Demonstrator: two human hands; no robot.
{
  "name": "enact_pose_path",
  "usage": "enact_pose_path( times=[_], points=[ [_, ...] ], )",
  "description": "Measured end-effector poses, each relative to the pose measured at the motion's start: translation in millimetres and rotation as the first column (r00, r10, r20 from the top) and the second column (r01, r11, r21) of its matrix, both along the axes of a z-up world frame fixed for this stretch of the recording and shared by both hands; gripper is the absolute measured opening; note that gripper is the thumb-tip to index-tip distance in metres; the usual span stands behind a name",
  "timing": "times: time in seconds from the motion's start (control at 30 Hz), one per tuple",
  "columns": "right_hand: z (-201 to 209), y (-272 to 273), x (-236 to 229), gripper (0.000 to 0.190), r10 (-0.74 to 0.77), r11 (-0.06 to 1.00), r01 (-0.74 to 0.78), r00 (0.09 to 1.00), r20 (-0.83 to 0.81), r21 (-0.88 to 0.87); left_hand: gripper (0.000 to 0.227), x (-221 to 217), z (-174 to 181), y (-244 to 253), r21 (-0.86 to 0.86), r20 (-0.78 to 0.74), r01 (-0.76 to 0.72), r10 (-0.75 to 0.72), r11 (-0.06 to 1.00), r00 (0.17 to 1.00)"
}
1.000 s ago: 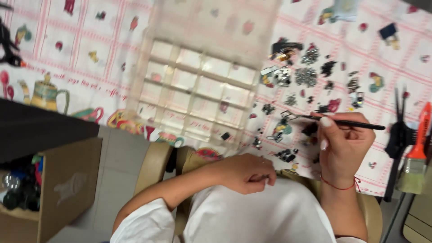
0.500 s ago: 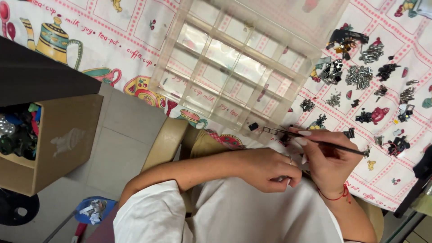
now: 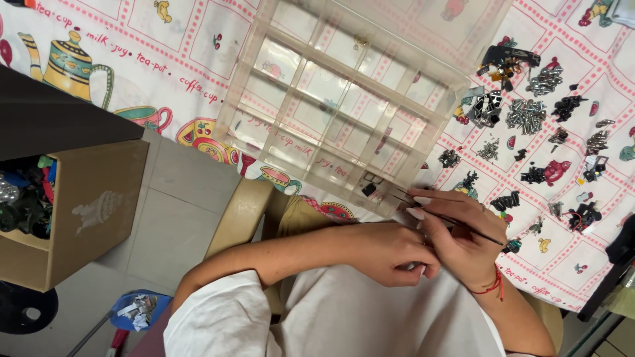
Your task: The person uses tweezers to pick up small metal parts from a patterned tablecloth and places them into compartments of a clear plastic organizer. The person repeatedly picks up and sorts the parts throughout the clip.
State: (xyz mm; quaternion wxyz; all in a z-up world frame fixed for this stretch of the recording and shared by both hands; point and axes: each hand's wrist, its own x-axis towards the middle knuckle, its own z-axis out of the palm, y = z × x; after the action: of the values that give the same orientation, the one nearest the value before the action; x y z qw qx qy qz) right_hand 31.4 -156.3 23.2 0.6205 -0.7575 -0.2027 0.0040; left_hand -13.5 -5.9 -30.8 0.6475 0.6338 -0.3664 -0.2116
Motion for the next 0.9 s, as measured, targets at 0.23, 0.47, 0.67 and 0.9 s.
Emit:
enact_pose_path(
  times=[0.23, 0.47, 0.67, 0.9],
  points=[
    [-1.2, -10.5, 0.7, 0.014, -0.064, 0.997, 0.062, 0.997, 0.046, 0.051, 0.010, -1.1, 0.2, 1.8, -0.028, -0.009, -0.009, 0.009, 1.000, 1.000],
    [8.7, -45.9, -7.4, 0.015, -0.354, 0.933, 0.359, 0.923, -0.151, 0.008, 0.024, 13.2, 28.1, 11.3, 0.045, -0.026, 0.062, -0.061, 0.997, 0.998],
    [8.2, -91.3, 4.1, 0.016, -0.648, 0.758, 0.649, 0.761, 0.033, -0.060, 0.023, 15.3, 29.9, 10.4, 0.028, -0.021, 0.068, -0.068, 0.997, 0.997],
    [16.1, -183.5, 36.8, 0.015, -0.806, 0.584, 0.812, 0.580, 0.118, -0.008, 0.023, 17.6, 35.5, 9.0, 0.054, -0.049, 0.099, -0.096, 0.994, 0.994]
  ],
)
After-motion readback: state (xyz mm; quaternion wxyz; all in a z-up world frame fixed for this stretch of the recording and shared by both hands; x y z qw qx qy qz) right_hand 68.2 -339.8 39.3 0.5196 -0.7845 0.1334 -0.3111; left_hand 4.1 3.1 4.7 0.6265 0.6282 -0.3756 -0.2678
